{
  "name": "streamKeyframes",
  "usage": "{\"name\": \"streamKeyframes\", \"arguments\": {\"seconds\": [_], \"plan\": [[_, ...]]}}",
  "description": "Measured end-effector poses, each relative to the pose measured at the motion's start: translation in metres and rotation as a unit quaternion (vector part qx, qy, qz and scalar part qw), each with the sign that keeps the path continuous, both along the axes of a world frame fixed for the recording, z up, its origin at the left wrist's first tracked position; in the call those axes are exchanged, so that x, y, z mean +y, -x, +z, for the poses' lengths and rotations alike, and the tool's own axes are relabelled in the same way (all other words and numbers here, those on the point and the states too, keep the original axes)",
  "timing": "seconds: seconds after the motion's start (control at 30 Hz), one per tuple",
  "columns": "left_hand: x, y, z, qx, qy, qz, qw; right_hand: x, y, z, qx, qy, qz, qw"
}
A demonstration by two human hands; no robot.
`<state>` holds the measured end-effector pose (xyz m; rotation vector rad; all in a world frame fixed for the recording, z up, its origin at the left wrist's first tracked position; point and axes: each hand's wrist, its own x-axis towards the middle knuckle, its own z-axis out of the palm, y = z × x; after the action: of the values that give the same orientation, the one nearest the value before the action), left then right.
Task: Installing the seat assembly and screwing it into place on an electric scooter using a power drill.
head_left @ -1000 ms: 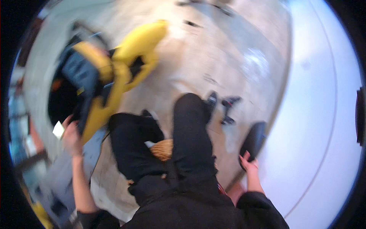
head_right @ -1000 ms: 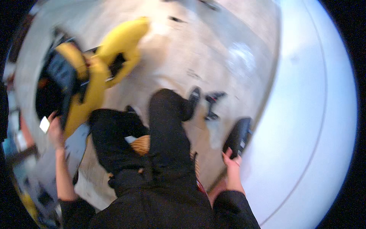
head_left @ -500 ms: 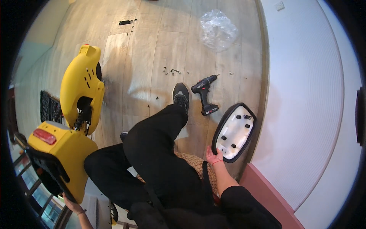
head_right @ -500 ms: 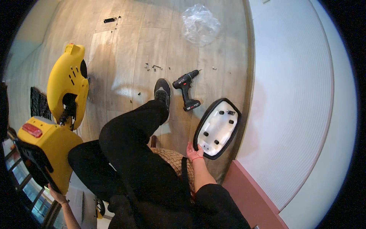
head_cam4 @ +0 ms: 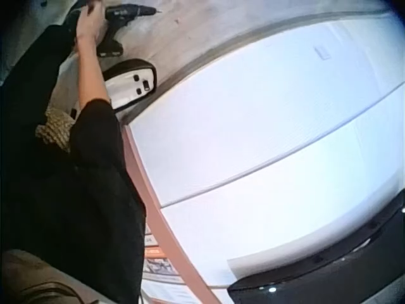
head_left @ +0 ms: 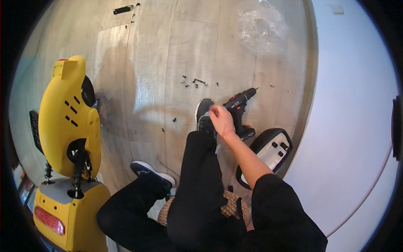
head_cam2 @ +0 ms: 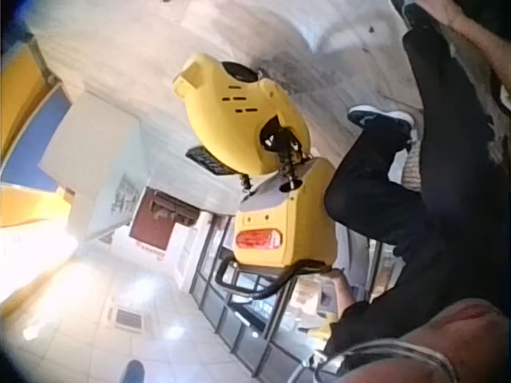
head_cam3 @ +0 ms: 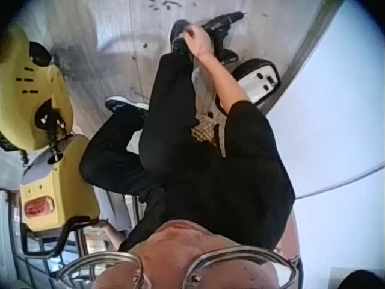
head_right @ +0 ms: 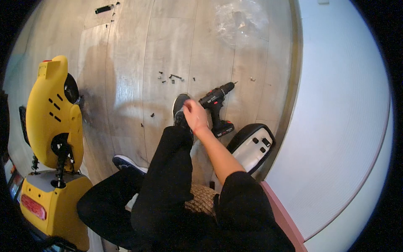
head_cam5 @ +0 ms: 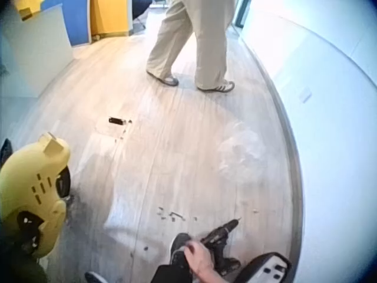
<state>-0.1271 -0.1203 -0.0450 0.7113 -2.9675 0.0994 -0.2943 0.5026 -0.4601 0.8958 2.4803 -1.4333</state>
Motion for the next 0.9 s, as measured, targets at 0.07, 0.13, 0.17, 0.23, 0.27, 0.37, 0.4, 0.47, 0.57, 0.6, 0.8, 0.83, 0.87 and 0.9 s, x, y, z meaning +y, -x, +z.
{"name": "streamKeyframes", "arguments": {"seconds": [0.07, 0.13, 0.17, 0.23, 0.27, 0.37, 0.4, 0.47, 0.57, 0.6, 0.8, 0.83, 0.87, 0.9], "plan": [[0.008, 0.011, -0.003, -0.011, 0.005, 0.007, 1.000, -0.008, 0.050, -0.024, -0.038, -0.057, 0.100, 0.993], [0.013, 0.021, -0.006, -0.020, 0.010, 0.009, 1.000, -0.022, 0.089, -0.043, -0.063, -0.100, 0.165, 0.979], [0.014, 0.025, -0.007, -0.026, 0.011, 0.010, 1.000, -0.027, 0.102, -0.051, -0.048, -0.096, 0.172, 0.979], [0.017, 0.033, -0.010, -0.032, 0.014, 0.011, 0.999, -0.034, 0.121, -0.063, -0.142, -0.152, 0.229, 0.951], [0.017, 0.038, -0.012, -0.035, 0.015, 0.010, 0.999, -0.037, 0.125, -0.068, -0.155, -0.149, 0.230, 0.949], [0.019, 0.047, -0.015, -0.044, 0.015, 0.009, 0.999, -0.041, 0.119, -0.078, -0.173, -0.167, 0.243, 0.940], [0.019, 0.049, -0.017, -0.048, 0.016, 0.009, 0.999, -0.041, 0.112, -0.080, -0.137, -0.136, 0.193, 0.962], [0.020, 0.053, -0.020, -0.050, 0.015, 0.008, 0.999, -0.033, 0.097, -0.080, -0.099, -0.111, 0.142, 0.979], [0.022, 0.057, -0.025, -0.047, 0.012, 0.007, 0.999, 0.001, 0.076, -0.075, -0.013, -0.090, 0.005, 0.996], [0.022, 0.059, -0.025, -0.045, 0.012, 0.006, 0.999, 0.015, 0.071, -0.074, 0.015, -0.146, -0.020, 0.989], [0.025, 0.064, -0.023, -0.045, 0.014, -0.013, 0.999, 0.044, 0.067, -0.094, 0.032, -0.178, -0.084, 0.980], [0.024, 0.064, -0.021, -0.043, 0.016, -0.017, 0.999, 0.044, 0.068, -0.100, 0.024, -0.211, -0.049, 0.976], [0.023, 0.064, -0.018, -0.040, 0.016, -0.021, 0.999, 0.046, 0.070, -0.104, 0.034, -0.206, -0.046, 0.977], [0.023, 0.064, -0.016, -0.037, 0.018, -0.025, 0.999, 0.048, 0.071, -0.106, 0.019, -0.232, -0.004, 0.973]]}}
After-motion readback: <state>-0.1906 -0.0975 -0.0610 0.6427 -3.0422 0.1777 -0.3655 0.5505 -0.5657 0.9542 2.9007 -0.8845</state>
